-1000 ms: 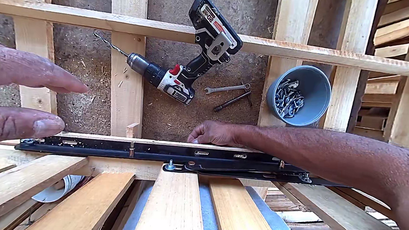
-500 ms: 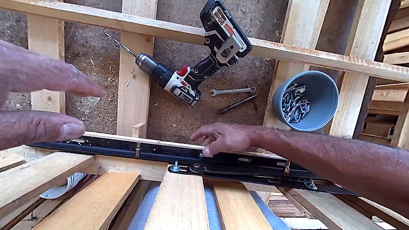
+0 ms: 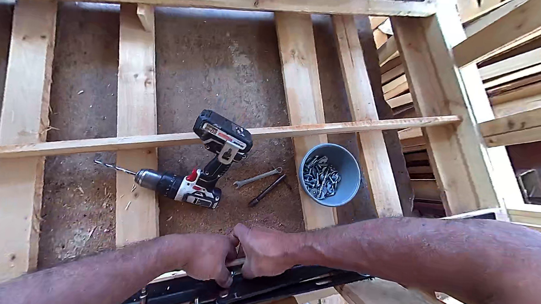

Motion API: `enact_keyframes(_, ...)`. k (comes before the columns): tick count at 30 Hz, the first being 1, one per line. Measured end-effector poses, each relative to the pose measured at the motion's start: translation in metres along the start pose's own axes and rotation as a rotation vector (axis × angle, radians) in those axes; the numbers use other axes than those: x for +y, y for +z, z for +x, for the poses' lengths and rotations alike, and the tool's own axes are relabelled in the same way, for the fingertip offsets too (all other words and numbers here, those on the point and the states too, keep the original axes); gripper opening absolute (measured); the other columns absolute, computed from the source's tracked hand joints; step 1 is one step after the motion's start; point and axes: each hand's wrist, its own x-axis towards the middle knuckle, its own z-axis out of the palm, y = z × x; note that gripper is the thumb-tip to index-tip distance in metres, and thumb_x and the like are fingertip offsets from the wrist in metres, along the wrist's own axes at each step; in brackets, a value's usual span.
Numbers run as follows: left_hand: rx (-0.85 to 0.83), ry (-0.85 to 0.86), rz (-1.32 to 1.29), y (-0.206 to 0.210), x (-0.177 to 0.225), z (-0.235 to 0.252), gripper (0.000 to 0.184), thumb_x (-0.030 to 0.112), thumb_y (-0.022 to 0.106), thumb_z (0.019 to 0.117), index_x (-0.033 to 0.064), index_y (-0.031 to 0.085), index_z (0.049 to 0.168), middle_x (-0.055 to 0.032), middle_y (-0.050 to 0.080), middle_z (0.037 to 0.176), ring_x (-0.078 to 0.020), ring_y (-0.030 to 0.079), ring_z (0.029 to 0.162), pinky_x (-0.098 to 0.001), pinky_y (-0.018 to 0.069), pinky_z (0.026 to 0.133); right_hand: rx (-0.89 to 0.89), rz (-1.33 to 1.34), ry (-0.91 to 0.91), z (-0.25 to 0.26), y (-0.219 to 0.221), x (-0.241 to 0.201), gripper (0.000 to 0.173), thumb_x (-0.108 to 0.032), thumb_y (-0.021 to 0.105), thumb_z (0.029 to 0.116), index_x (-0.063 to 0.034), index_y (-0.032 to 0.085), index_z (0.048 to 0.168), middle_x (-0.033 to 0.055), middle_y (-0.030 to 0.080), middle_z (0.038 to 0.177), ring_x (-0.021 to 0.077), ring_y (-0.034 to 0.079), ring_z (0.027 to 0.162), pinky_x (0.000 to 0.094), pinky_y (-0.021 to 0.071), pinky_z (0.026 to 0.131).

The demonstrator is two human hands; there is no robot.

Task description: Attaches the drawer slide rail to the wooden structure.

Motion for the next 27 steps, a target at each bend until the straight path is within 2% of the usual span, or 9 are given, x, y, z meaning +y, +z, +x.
enact_keyframes(3, 0.013, 0.094, -0.201, 0.006, -0.021, 0.01, 0.027, 0.026, 0.072, 0.0949, 0.0096, 0.07, 0.116, -0.0102, 0.07, 0.098, -0.0231, 0.067, 0.088, -0.0512, 0.0542, 0.082, 0.022, -0.099, 0.011, -0.021, -0.03, 0.004, 0.05, -0.025, 0.07, 0.0964, -0.0029, 0.049, 0.136, 0.0165, 0.071, 0.106, 0.0333, 0.07, 0.098, 0.056, 0.0564, 0.086)
enact_keyframes(5, 0.0, 0.113, -0.33, 0.01, -0.029, 0.009, 0.023, 0.02, 0.072, 0.0946, 0.0089, 0.07, 0.115, -0.0089, 0.071, 0.095, -0.0202, 0.068, 0.085, -0.0463, 0.0563, 0.08, 0.059, -0.274, 0.013, -0.045, -0.068, 0.008, 0.026, -0.019, 0.066, 0.0998, -0.0003, 0.064, 0.118, 0.0147, 0.069, 0.093, 0.0305, 0.069, 0.086, 0.053, 0.056, 0.078)
enact_keyframes(7, -0.035, 0.123, -0.449, 0.014, -0.035, 0.008, 0.023, 0.012, 0.072, 0.0926, 0.0067, 0.068, 0.115, -0.0096, 0.072, 0.094, -0.0194, 0.069, 0.083, -0.0419, 0.0582, 0.078, 0.115, -0.472, 0.089, -0.07, -0.111, 0.02, 0.014, -0.019, 0.064, 0.1006, -0.0071, 0.07, 0.096, 0.0068, 0.064, 0.08, 0.0226, 0.064, 0.074, 0.0462, 0.0534, 0.068)
enact_keyframes(9, -0.063, 0.121, -0.47, 0.014, -0.037, 0.008, 0.026, 0.012, 0.071, 0.0931, 0.0067, 0.066, 0.118, -0.0098, 0.071, 0.097, -0.0193, 0.069, 0.085, -0.0406, 0.0581, 0.079, 0.22, -0.601, 0.225, -0.09, -0.145, 0.04, 0.019, -0.022, 0.061, 0.102, -0.0126, 0.072, 0.09, 0.0035, 0.066, 0.079, 0.0211, 0.065, 0.075, 0.0465, 0.0537, 0.07)
enact_keyframes(11, -0.059, 0.111, -0.451, 0.012, -0.036, 0.006, 0.027, 0.013, 0.071, 0.0932, 0.0066, 0.067, 0.119, -0.0097, 0.072, 0.097, -0.019, 0.069, 0.084, -0.0401, 0.0582, 0.078, 0.315, -0.69, 0.317, -0.101, -0.163, 0.062, 0.019, -0.022, 0.059, 0.1025, -0.0151, 0.072, 0.091, 0.0027, 0.067, 0.079, 0.0221, 0.067, 0.078, 0.0481, 0.0553, 0.07)
enact_keyframes(14, -0.053, 0.117, -0.448, 0.013, -0.038, 0.005, 0.029, 0.016, 0.072, 0.0925, 0.0066, 0.067, 0.119, -0.0091, 0.072, 0.095, -0.0187, 0.069, 0.084, -0.04, 0.0581, 0.078, 0.384, -0.711, 0.365, -0.096, -0.16, 0.089, 0.016, -0.022, 0.058, 0.1027, -0.0155, 0.073, 0.099, 0.0049, 0.071, 0.088, 0.0255, 0.07, 0.087, 0.0518, 0.057, 0.076)
enact_keyframes(17, -0.087, 0.132, -0.461, 0.01, -0.043, 0.01, 0.023, 0.018, 0.074, 0.0906, 0.0062, 0.068, 0.11, -0.0086, 0.071, 0.089, -0.0178, 0.067, 0.077, -0.0385, 0.0566, 0.073, 0.422, -0.708, 0.402, -0.086, -0.147, 0.102, 0.017, -0.023, 0.056, 0.1038, -0.0142, 0.071, 0.1, 0.0069, 0.071, 0.093, 0.0273, 0.07, 0.094, 0.0519, 0.0567, 0.08)
enact_keyframes(21, -0.154, 0.095, -0.373, -0.001, -0.039, 0.016, 0.023, 0.019, 0.076, 0.0846, 0.0053, 0.068, 0.1, -0.0078, 0.069, 0.083, -0.0169, 0.065, 0.073, -0.0378, 0.054, 0.069, 0.424, -0.631, 0.422, -0.081, -0.145, 0.109, 0.024, -0.035, 0.061, 0.1011, -0.0147, 0.071, 0.091, 0.0052, 0.069, 0.086, 0.0251, 0.069, 0.087, 0.0521, 0.0558, 0.075)
enact_keyframes(27, -0.135, 0.119, -0.238, -0.007, -0.033, 0.017, 0.017, 0.017, 0.076, 0.0893, 0.0032, 0.067, 0.095, -0.0064, 0.063, 0.078, -0.0143, 0.057, 0.068, -0.0354, 0.0487, 0.065, 0.385, -0.647, 0.503, -0.07, -0.149, 0.103, 0.027, -0.037, 0.066, 0.0962, -0.0148, 0.067, 0.081, 0.0066, 0.066, 0.081, 0.0275, 0.068, 0.081, 0.0554, 0.0544, 0.067)
